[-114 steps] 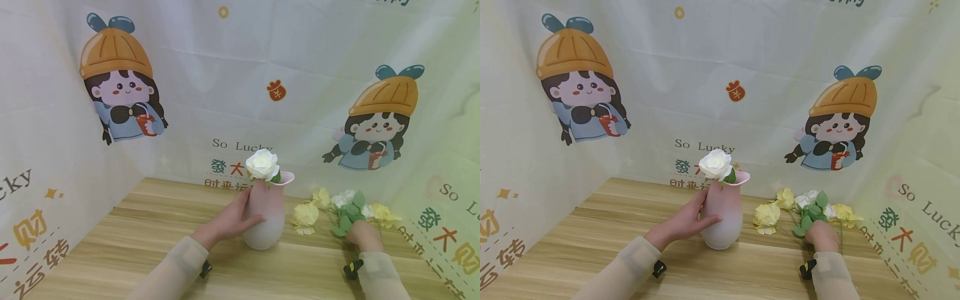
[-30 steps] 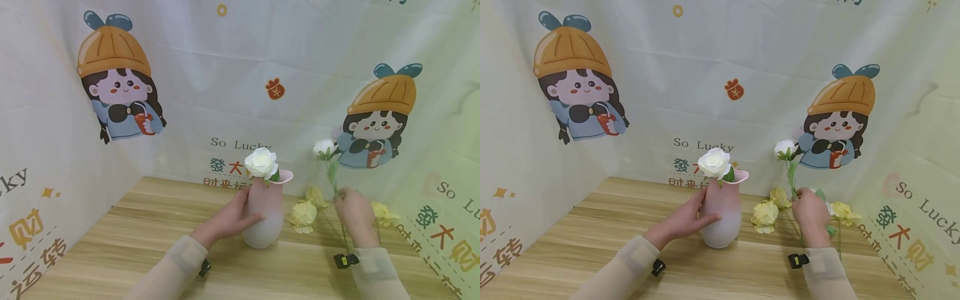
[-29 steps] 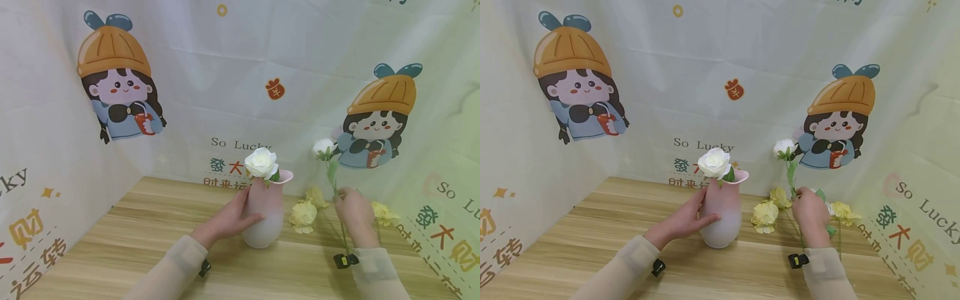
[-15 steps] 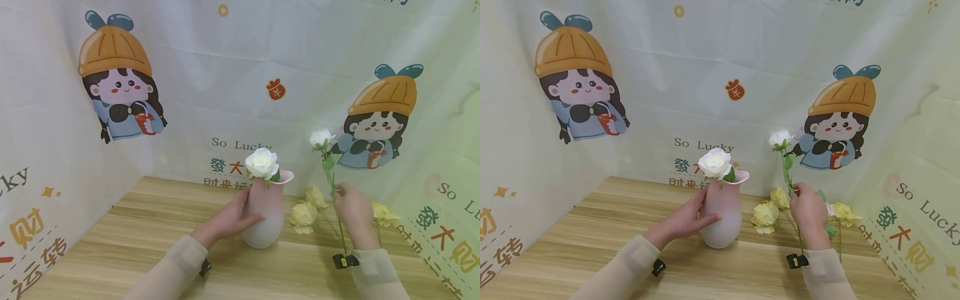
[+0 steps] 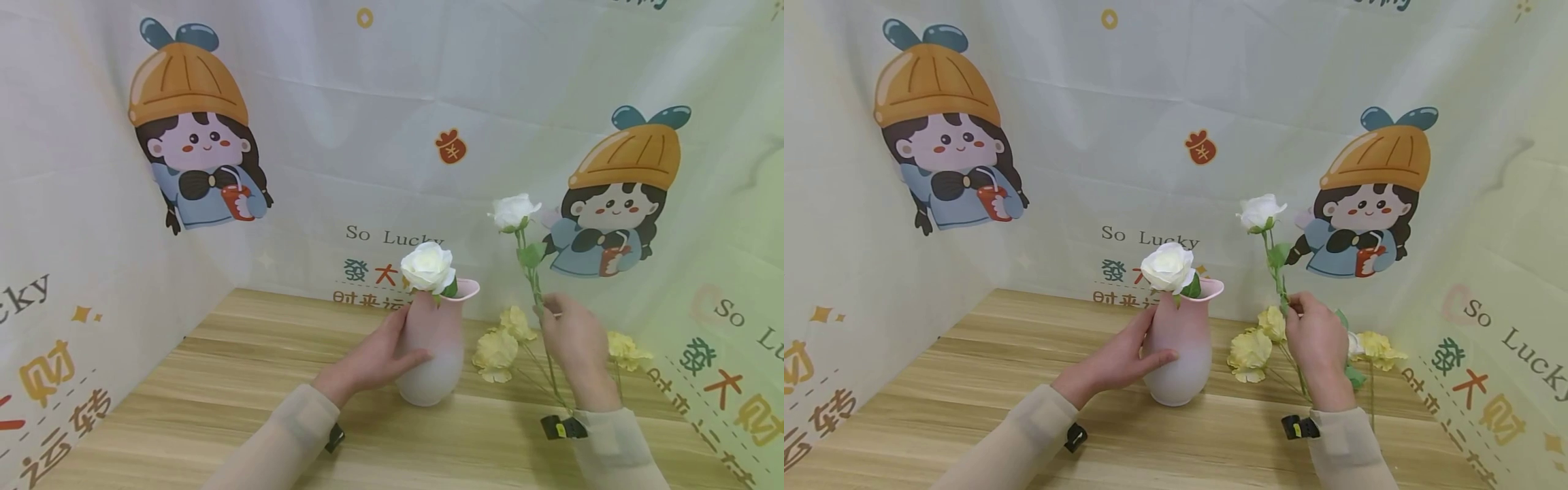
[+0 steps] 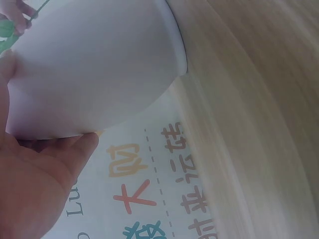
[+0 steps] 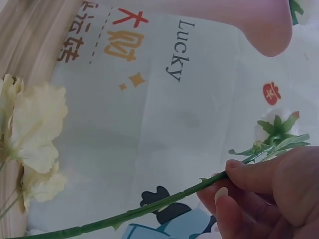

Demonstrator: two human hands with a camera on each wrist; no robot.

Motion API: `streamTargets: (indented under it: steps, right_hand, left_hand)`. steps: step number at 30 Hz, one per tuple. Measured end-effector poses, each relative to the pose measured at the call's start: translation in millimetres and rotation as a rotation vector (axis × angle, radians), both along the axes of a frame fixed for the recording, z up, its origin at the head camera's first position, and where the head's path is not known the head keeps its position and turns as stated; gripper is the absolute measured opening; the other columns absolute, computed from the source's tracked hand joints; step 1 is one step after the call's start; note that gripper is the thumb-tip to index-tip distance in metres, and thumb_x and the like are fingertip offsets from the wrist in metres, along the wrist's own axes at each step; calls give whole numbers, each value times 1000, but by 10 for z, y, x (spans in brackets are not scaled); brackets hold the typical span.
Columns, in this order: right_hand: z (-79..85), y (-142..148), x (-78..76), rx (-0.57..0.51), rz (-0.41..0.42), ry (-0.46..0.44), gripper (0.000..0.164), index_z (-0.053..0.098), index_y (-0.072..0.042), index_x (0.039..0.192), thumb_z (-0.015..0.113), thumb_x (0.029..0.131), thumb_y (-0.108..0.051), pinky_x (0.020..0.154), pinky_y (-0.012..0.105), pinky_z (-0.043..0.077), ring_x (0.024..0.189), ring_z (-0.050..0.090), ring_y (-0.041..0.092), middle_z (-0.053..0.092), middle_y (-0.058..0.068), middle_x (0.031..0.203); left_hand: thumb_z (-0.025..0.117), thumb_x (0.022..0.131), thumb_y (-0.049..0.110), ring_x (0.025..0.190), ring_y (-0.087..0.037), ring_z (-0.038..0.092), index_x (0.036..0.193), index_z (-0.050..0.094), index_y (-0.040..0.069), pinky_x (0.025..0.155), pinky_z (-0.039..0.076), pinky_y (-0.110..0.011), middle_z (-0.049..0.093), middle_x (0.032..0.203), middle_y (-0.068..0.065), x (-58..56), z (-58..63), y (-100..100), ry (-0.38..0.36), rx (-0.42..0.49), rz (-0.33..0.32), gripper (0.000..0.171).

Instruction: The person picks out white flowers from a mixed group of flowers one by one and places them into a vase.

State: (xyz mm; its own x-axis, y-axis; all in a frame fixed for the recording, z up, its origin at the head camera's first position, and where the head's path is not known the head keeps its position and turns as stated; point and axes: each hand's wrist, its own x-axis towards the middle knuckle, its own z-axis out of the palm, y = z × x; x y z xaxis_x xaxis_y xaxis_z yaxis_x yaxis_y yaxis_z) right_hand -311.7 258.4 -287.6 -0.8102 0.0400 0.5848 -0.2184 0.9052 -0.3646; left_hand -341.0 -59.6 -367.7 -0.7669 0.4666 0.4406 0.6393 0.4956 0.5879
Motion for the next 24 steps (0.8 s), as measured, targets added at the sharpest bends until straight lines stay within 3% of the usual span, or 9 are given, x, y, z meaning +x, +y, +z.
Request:
streamTargets:
  steps: [11,24]
  right_hand:
    - [56,-74,40,-56,50,160,18,71,-2,109,59,99,-12,66,52,55,84,66,34,71,17,99]
    - [184,-182,105,-157,71,234,19,73,-5,109,60,100,-16,68,52,56,87,67,30,73,13,99]
  left_hand:
    - [64,92,56,130,-17,35,156,11,4,109,36,-40,29,152,-13,12,2,1,-7,-1,6,98]
    - [63,92,57,130,-18,36,156,11,4,108,37,-42,29,152,-13,9,6,-4,-13,-4,8,98]
